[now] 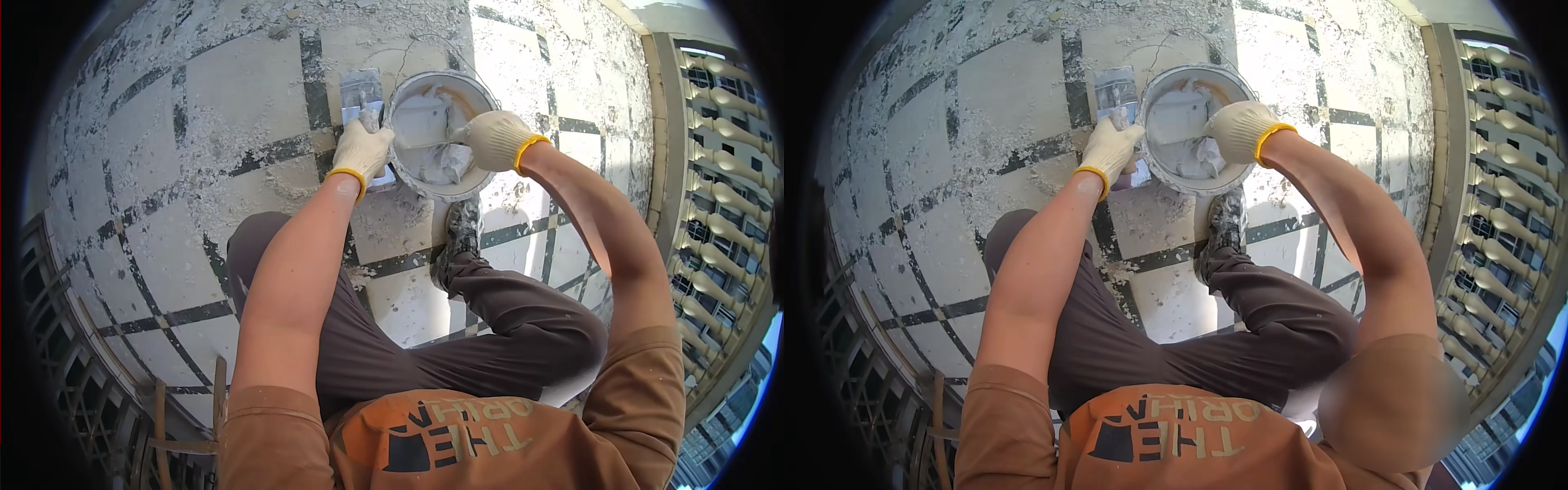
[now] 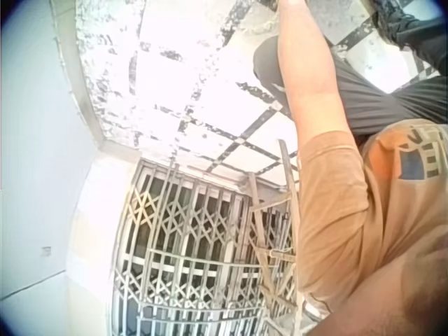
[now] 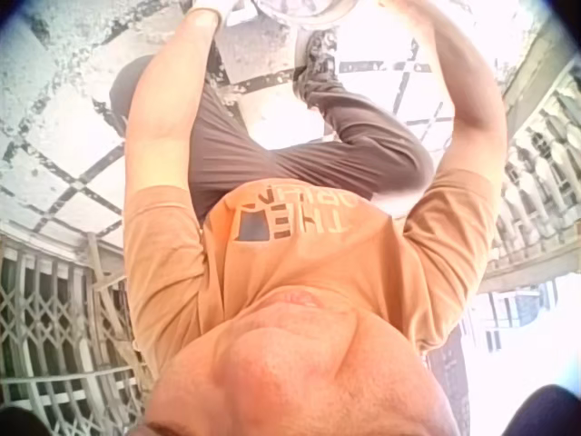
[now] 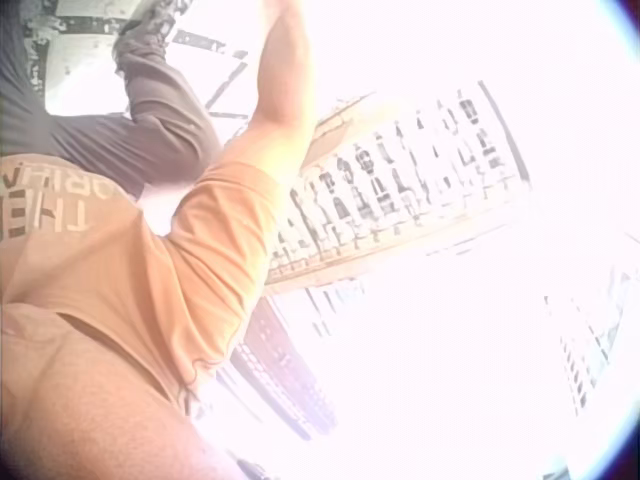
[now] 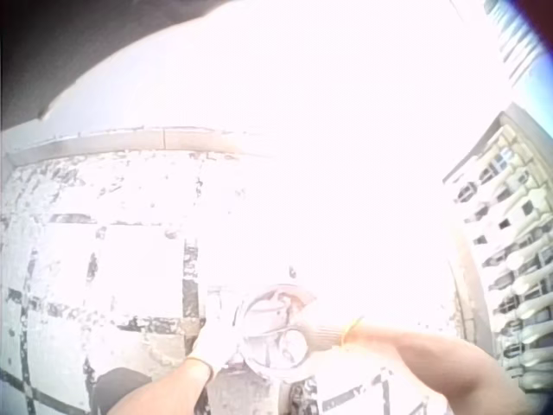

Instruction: Apply plaster or joint compound to a wall surface using a trowel and putty knife.

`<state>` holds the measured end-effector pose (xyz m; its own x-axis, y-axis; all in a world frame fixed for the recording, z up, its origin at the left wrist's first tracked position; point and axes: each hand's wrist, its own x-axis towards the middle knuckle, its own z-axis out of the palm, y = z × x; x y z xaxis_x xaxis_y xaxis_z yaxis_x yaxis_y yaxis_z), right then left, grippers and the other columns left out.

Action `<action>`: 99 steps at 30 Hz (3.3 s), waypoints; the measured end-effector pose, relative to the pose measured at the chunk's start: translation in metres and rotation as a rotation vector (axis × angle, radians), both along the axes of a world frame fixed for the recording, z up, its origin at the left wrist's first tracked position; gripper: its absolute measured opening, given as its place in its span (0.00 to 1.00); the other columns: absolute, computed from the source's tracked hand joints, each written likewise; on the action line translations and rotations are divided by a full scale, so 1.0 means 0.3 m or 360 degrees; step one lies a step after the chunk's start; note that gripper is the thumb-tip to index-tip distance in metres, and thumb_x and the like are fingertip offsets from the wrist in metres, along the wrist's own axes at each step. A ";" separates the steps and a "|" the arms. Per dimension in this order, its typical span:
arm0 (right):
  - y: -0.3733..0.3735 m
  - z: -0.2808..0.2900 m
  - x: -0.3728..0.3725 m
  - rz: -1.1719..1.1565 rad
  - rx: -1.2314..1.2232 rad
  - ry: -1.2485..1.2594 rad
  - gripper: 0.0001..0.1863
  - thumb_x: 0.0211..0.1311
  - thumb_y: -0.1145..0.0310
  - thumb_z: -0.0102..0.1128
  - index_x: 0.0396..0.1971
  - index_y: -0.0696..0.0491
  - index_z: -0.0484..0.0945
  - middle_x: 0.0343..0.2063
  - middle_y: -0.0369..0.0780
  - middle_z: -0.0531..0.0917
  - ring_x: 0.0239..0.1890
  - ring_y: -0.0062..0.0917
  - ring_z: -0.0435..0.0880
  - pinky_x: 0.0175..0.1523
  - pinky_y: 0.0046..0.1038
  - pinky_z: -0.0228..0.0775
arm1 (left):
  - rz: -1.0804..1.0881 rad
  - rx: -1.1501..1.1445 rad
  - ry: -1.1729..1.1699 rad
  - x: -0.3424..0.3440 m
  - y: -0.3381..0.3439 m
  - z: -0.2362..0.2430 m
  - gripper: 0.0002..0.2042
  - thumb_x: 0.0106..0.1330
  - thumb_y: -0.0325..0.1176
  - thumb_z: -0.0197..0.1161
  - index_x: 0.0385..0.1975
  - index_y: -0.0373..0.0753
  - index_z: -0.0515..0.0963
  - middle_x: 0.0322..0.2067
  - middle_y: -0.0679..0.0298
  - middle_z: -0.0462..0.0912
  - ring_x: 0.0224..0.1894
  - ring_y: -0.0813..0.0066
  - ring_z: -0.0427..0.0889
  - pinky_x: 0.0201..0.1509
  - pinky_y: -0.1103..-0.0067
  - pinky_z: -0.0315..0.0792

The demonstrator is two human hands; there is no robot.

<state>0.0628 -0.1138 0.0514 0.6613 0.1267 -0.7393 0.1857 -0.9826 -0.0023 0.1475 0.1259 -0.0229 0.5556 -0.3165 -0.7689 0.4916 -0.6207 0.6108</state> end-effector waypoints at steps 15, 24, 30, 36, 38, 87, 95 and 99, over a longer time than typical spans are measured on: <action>0.082 0.047 0.132 0.0214 -0.0282 -0.0246 0.12 0.72 0.69 0.56 0.44 0.52 0.88 0.34 0.43 0.90 0.28 0.36 0.88 0.35 0.37 0.82 | -0.0020 0.0135 -0.0135 -0.007 -0.026 -0.040 0.27 0.62 0.46 0.63 0.55 0.30 0.77 0.46 0.43 0.87 0.46 0.45 0.88 0.55 0.61 0.81; 0.050 -0.063 0.124 0.0254 -0.0214 -0.0184 0.14 0.72 0.69 0.56 0.52 0.50 0.88 0.39 0.41 0.91 0.33 0.34 0.90 0.40 0.35 0.84 | -0.0011 0.0092 -0.0298 -0.019 -0.029 -0.114 0.22 0.62 0.44 0.67 0.47 0.32 0.80 0.31 0.55 0.85 0.16 0.64 0.79 0.25 0.73 0.76; 0.020 0.033 0.005 0.0223 -0.0264 -0.0035 0.16 0.71 0.70 0.58 0.54 0.45 0.86 0.39 0.40 0.91 0.34 0.32 0.89 0.41 0.32 0.83 | 0.0071 0.0048 0.0091 -0.003 -0.020 0.044 0.27 0.63 0.47 0.65 0.53 0.31 0.78 0.44 0.46 0.88 0.41 0.49 0.89 0.48 0.63 0.83; -0.104 0.060 -0.026 -0.0396 0.0166 -0.0458 0.17 0.71 0.70 0.54 0.55 0.45 0.85 0.39 0.41 0.91 0.35 0.32 0.90 0.41 0.32 0.83 | 0.0028 -0.0005 0.0075 0.017 -0.015 -0.015 0.25 0.63 0.45 0.66 0.53 0.31 0.78 0.42 0.49 0.87 0.32 0.58 0.88 0.34 0.69 0.84; -0.054 0.079 -0.017 -0.0378 -0.0187 -0.0354 0.17 0.72 0.70 0.52 0.55 0.48 0.85 0.39 0.42 0.91 0.37 0.32 0.90 0.42 0.32 0.83 | -0.0028 0.0006 -0.0089 0.012 -0.010 -0.125 0.25 0.63 0.44 0.66 0.53 0.31 0.77 0.41 0.50 0.87 0.29 0.60 0.87 0.29 0.71 0.82; 0.045 0.114 -0.134 -0.0623 0.0137 0.0167 0.26 0.60 0.77 0.53 0.58 0.51 0.86 0.47 0.46 0.91 0.42 0.38 0.91 0.51 0.35 0.83 | 0.0137 0.0029 -0.0037 -0.015 -0.047 -0.014 0.24 0.65 0.44 0.65 0.54 0.33 0.76 0.37 0.53 0.88 0.27 0.64 0.87 0.26 0.72 0.81; 0.059 0.060 -0.040 -0.0592 -0.0118 0.0031 0.23 0.65 0.75 0.51 0.58 0.50 0.85 0.45 0.40 0.92 0.40 0.40 0.90 0.48 0.37 0.82 | 0.0104 0.0058 -0.0105 -0.032 -0.059 0.032 0.24 0.65 0.44 0.66 0.54 0.32 0.76 0.37 0.51 0.88 0.26 0.64 0.87 0.26 0.72 0.82; 0.096 0.023 -0.101 -0.0464 -0.0039 0.0099 0.21 0.68 0.72 0.54 0.58 0.52 0.84 0.43 0.41 0.92 0.39 0.38 0.91 0.45 0.37 0.82 | 0.0127 0.0050 -0.0062 -0.024 -0.037 -0.015 0.24 0.65 0.44 0.66 0.54 0.32 0.76 0.37 0.52 0.88 0.27 0.63 0.87 0.26 0.73 0.82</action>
<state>0.0324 -0.0850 0.0582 0.6206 -0.0803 -0.7800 -0.1040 -0.9944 0.0196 0.1403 0.1146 -0.0273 0.6077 -0.2462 -0.7551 0.5166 -0.5996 0.6112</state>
